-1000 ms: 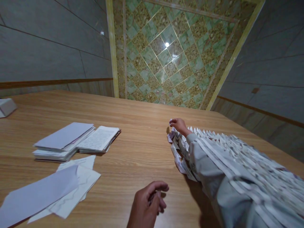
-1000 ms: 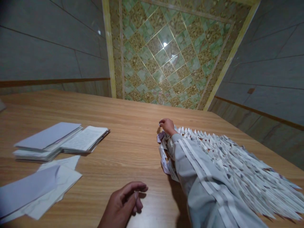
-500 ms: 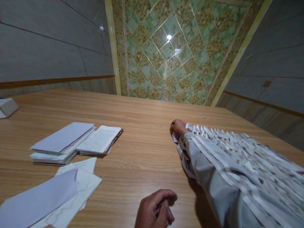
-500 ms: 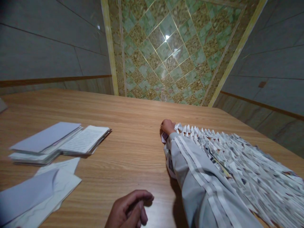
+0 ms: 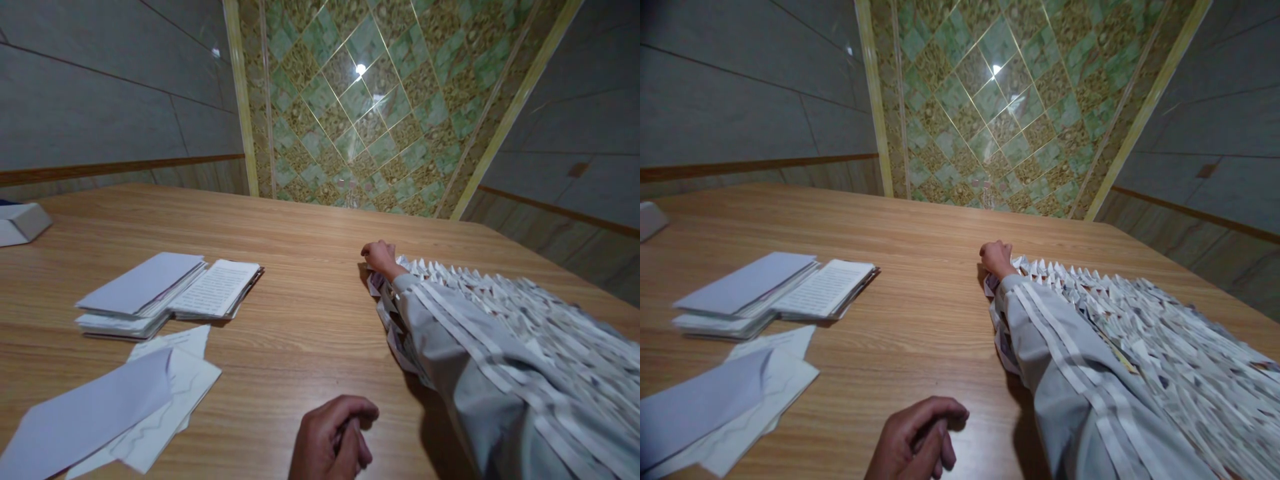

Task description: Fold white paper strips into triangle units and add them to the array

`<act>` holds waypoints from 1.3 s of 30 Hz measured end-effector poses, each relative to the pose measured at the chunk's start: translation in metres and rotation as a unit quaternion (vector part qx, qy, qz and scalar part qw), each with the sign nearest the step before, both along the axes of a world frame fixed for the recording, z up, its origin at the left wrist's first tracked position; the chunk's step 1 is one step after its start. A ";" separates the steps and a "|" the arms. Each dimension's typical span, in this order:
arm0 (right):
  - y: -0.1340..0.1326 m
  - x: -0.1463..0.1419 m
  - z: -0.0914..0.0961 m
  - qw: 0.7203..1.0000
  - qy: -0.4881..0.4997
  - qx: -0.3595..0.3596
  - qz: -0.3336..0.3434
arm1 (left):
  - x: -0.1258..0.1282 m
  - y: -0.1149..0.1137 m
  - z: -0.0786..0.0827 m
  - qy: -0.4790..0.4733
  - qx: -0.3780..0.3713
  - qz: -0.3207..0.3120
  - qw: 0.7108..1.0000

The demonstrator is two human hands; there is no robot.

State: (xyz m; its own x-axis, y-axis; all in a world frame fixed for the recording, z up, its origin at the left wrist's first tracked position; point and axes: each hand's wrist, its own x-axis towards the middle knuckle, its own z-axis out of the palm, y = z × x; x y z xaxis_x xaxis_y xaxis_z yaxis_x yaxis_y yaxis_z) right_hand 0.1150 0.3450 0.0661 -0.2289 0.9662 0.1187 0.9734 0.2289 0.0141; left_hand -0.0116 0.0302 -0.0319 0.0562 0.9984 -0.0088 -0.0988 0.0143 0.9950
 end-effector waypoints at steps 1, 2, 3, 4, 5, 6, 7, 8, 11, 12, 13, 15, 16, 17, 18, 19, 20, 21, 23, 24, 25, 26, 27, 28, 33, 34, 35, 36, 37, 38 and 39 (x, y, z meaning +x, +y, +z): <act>-0.004 -0.002 0.003 1.000 0.003 -0.002 0.011 | 0.000 0.000 0.001 0.002 0.008 0.001 1.000; -0.009 -0.005 0.007 1.000 0.007 -0.006 0.023 | 0.000 0.000 0.001 0.006 0.014 0.002 1.000; -0.016 -0.007 0.011 0.999 0.012 -0.011 0.036 | 0.001 0.000 0.002 0.011 0.020 0.002 1.000; -0.023 -0.010 0.015 0.998 0.019 -0.018 0.051 | 0.001 0.000 0.004 0.018 0.024 0.002 1.000; -0.033 -0.012 0.019 0.997 0.027 -0.025 0.069 | 0.001 0.000 0.005 0.026 0.028 0.002 0.999; -0.045 -0.013 0.022 0.995 0.035 -0.035 0.088 | 0.001 0.000 0.007 0.034 0.029 0.002 0.999; -0.059 -0.014 0.025 0.992 0.044 -0.044 0.106 | 0.001 0.000 0.009 0.041 0.030 0.003 0.999; -0.076 -0.013 0.027 0.989 0.054 -0.054 0.126 | 0.000 0.000 0.011 0.048 0.031 0.005 0.998; -0.138 -0.002 0.025 0.977 0.086 -0.076 0.179 | 0.001 -0.002 0.018 0.065 0.039 0.012 0.997; -0.162 0.005 0.022 0.973 0.096 -0.081 0.193 | 0.002 -0.004 0.019 0.071 0.045 0.014 0.996; -0.186 0.013 0.018 0.970 0.106 -0.084 0.204 | 0.003 -0.005 0.021 0.079 0.052 0.016 0.995; -0.231 0.031 0.007 0.961 0.128 -0.085 0.228 | 0.004 -0.008 0.027 0.103 0.068 0.023 0.992; -0.251 0.040 0.001 0.950 0.166 -0.068 0.255 | 0.004 -0.009 0.031 0.119 0.077 0.027 0.989; -0.269 0.049 -0.005 0.938 0.203 -0.051 0.276 | 0.001 -0.009 0.036 0.138 0.088 0.031 0.986; -0.285 0.056 -0.011 0.928 0.238 -0.029 0.284 | -0.003 -0.008 0.043 0.160 0.097 0.037 0.982; -0.297 0.063 -0.016 0.917 0.265 -0.016 0.298 | -0.011 -0.006 0.051 0.187 0.110 0.041 0.975; -0.307 0.067 -0.020 0.905 0.287 -0.008 0.315 | -0.021 -0.001 0.061 0.217 0.122 0.049 0.967; -0.314 0.071 -0.024 0.898 0.305 -0.003 0.316 | -0.035 0.005 0.072 0.250 0.132 0.063 0.957; -0.321 0.074 -0.032 0.890 0.337 -0.001 0.306 | -0.072 0.023 0.094 0.325 0.142 0.096 0.930; -0.322 0.074 -0.035 0.884 0.352 -0.008 0.307 | -0.094 0.034 0.104 0.366 0.141 0.115 0.913; -0.322 0.074 -0.039 0.881 0.364 -0.016 0.303 | -0.118 0.045 0.113 0.406 0.133 0.136 0.894; -0.321 0.073 -0.042 0.878 0.371 -0.028 0.301 | -0.143 0.056 0.121 0.447 0.119 0.158 0.873; -0.320 0.071 -0.045 0.876 0.376 -0.038 0.299 | -0.168 0.066 0.127 0.486 0.099 0.177 0.850; -0.319 0.070 -0.048 0.875 0.380 -0.044 0.297 | -0.192 0.074 0.131 0.522 0.075 0.194 0.827; -0.318 0.068 -0.055 0.873 0.379 -0.069 0.299 | -0.283 0.087 0.134 0.652 -0.060 0.204 0.728; -0.319 0.068 -0.056 0.873 0.377 -0.075 0.300 | -0.293 0.086 0.132 0.668 -0.078 0.196 0.714; -0.319 0.068 -0.057 0.874 0.375 -0.078 0.300 | -0.301 0.084 0.130 0.682 -0.094 0.187 0.701; -0.319 0.068 -0.057 0.875 0.373 -0.081 0.300 | -0.307 0.083 0.128 0.693 -0.105 0.176 0.691; -0.318 0.068 -0.057 0.875 0.371 -0.082 0.299 | -0.311 0.082 0.126 0.703 -0.112 0.168 0.682; -0.317 0.067 -0.057 0.876 0.369 -0.083 0.299 | -0.314 0.082 0.125 0.711 -0.117 0.160 0.674; -0.316 0.067 -0.057 0.877 0.366 -0.086 0.300 | -0.315 0.082 0.123 0.719 -0.120 0.153 0.668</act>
State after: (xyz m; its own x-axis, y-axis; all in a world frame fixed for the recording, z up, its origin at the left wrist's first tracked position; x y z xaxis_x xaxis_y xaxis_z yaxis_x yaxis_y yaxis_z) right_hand 0.1821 0.0287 0.0093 -0.6253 0.7160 0.3103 0.4113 0.6404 -0.6486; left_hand -0.3264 0.1122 0.0915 -0.3886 0.9214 0.0052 0.9208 0.3882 0.0378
